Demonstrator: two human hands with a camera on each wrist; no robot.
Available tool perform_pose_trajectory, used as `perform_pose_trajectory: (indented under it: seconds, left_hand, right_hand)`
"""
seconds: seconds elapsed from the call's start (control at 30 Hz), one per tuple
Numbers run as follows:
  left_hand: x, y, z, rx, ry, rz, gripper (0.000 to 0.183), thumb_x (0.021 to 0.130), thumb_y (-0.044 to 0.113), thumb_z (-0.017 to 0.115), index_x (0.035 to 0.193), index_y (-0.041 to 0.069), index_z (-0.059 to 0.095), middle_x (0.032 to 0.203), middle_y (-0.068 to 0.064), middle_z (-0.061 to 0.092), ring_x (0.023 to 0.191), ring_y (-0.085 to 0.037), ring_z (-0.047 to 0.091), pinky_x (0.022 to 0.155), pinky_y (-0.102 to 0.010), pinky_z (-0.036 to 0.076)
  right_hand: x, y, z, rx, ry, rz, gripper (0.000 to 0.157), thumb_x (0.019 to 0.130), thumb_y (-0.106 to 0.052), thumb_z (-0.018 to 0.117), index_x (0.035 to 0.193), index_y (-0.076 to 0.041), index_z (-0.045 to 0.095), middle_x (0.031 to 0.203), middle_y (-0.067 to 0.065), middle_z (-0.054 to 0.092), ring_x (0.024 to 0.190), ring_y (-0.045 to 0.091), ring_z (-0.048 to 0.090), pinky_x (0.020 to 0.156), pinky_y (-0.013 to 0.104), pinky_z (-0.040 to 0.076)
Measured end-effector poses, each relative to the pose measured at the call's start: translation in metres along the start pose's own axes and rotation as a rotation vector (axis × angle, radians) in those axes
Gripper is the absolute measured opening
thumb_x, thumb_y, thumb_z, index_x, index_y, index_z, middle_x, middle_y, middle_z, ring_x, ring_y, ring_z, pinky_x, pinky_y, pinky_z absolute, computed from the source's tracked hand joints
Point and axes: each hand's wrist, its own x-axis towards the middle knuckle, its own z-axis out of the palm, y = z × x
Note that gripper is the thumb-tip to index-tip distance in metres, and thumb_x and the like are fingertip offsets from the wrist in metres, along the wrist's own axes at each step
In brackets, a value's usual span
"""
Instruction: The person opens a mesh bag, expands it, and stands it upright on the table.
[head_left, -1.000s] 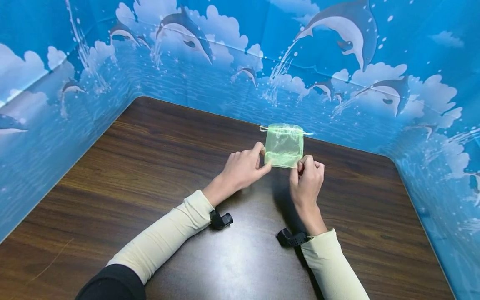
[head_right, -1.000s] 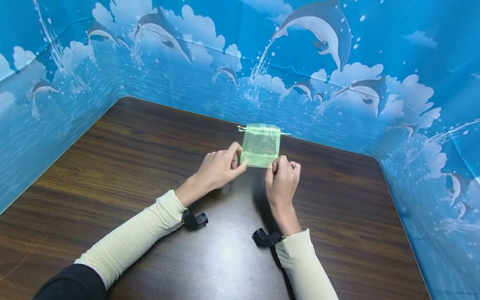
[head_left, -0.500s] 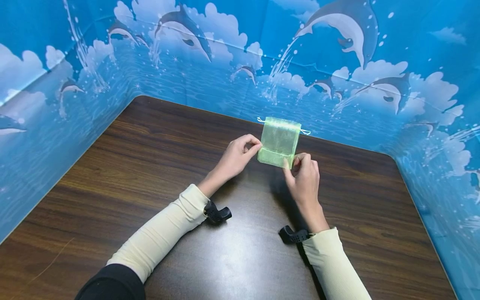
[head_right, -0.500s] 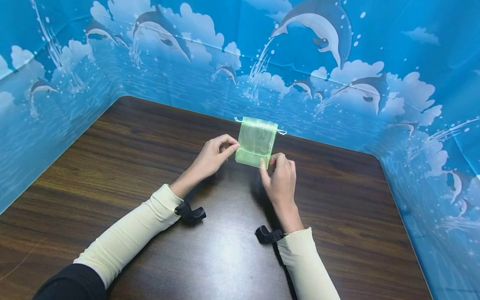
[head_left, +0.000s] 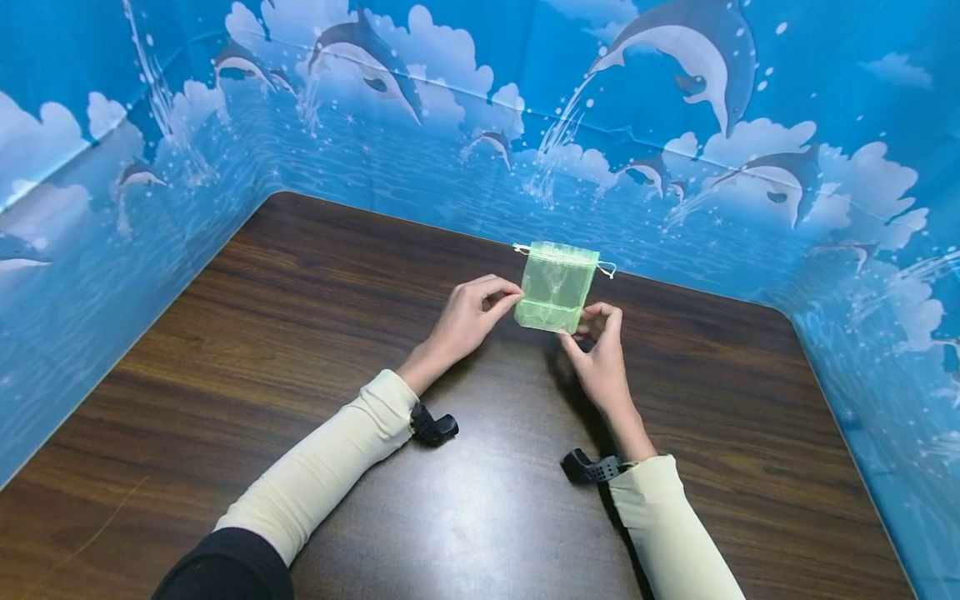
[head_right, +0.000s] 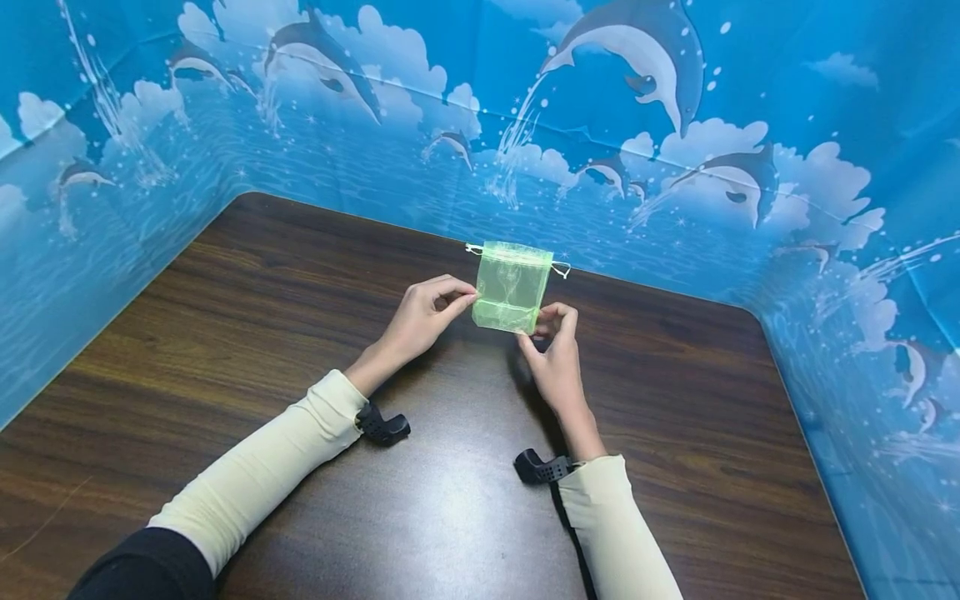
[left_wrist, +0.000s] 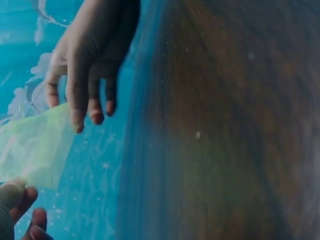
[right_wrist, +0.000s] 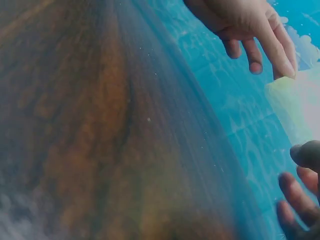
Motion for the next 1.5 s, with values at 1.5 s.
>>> perform_pose_trajectory:
  seconds: [1.5]
  left_hand:
    - [-0.001,-0.006,0.010,-1.043,-0.384,-0.876,0.048,0.113,0.016,0.042,0.159,0.005,0.036,0.135,-0.002,0.053,0.075,-0.006,0.062,0.061,-0.018,0.048]
  right_hand:
    - [0.004,0.011,-0.018,1.015,-0.246,0.428,0.021,0.108,-0.014,0.054,0.127,-0.018,0.062,0.105,-0.003,0.075,0.085,0.010,0.072,0.079,0.025,0.057]
